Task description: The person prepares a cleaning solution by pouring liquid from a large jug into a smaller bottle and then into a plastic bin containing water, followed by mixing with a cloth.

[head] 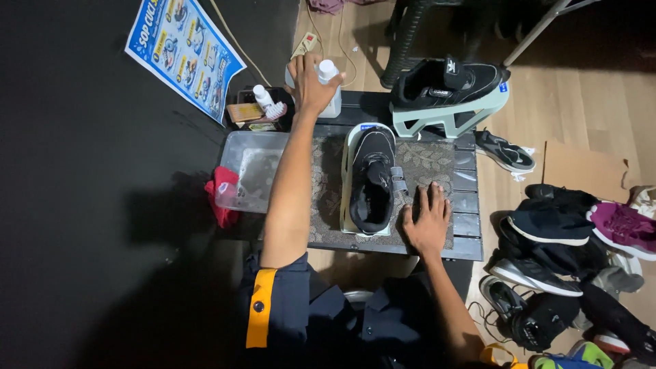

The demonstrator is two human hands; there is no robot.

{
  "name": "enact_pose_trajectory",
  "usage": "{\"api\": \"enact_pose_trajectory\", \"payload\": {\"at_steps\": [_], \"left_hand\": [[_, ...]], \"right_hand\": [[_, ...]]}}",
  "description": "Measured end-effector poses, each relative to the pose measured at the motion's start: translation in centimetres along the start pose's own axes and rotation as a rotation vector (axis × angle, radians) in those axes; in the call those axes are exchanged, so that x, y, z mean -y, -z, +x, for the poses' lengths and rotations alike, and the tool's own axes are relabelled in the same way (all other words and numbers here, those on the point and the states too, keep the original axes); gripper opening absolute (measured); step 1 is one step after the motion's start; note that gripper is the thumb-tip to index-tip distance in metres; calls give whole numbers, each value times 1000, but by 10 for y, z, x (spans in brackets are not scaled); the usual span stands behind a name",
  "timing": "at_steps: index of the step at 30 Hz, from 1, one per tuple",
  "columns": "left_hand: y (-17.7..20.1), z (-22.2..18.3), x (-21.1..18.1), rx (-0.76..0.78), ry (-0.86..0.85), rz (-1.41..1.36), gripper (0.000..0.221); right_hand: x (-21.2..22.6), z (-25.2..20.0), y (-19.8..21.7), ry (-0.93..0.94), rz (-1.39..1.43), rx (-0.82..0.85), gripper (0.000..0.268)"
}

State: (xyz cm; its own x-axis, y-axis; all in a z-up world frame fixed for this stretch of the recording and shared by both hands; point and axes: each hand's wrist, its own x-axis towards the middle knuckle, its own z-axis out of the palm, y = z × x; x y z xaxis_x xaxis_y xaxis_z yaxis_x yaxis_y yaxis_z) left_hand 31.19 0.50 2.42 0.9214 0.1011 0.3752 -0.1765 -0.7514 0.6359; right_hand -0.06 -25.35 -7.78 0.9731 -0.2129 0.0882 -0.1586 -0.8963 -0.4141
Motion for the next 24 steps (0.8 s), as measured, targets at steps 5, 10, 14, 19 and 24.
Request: {"api": "enact_pose_trajectory", "payload": {"at_steps": [5,10,14,19,24], "left_hand": [[12,1,5,226,-6,-13,52],[-5,11,25,178,-45,-114,26],[-25,15,38,-60,-173,-111,64],[-24,17,42,-91,-199,-108,84],[-7,13,29,128,-132,-62,94]], "right_hand": [[1,-3,2,3,-5,-5,72],[4,-1,5,-2,3,-14,69],[2,-1,3,0,10,-16,69],[1,0,-1,9,-34,-31,69],[1,0,0,18,-3,-29,70]]}}
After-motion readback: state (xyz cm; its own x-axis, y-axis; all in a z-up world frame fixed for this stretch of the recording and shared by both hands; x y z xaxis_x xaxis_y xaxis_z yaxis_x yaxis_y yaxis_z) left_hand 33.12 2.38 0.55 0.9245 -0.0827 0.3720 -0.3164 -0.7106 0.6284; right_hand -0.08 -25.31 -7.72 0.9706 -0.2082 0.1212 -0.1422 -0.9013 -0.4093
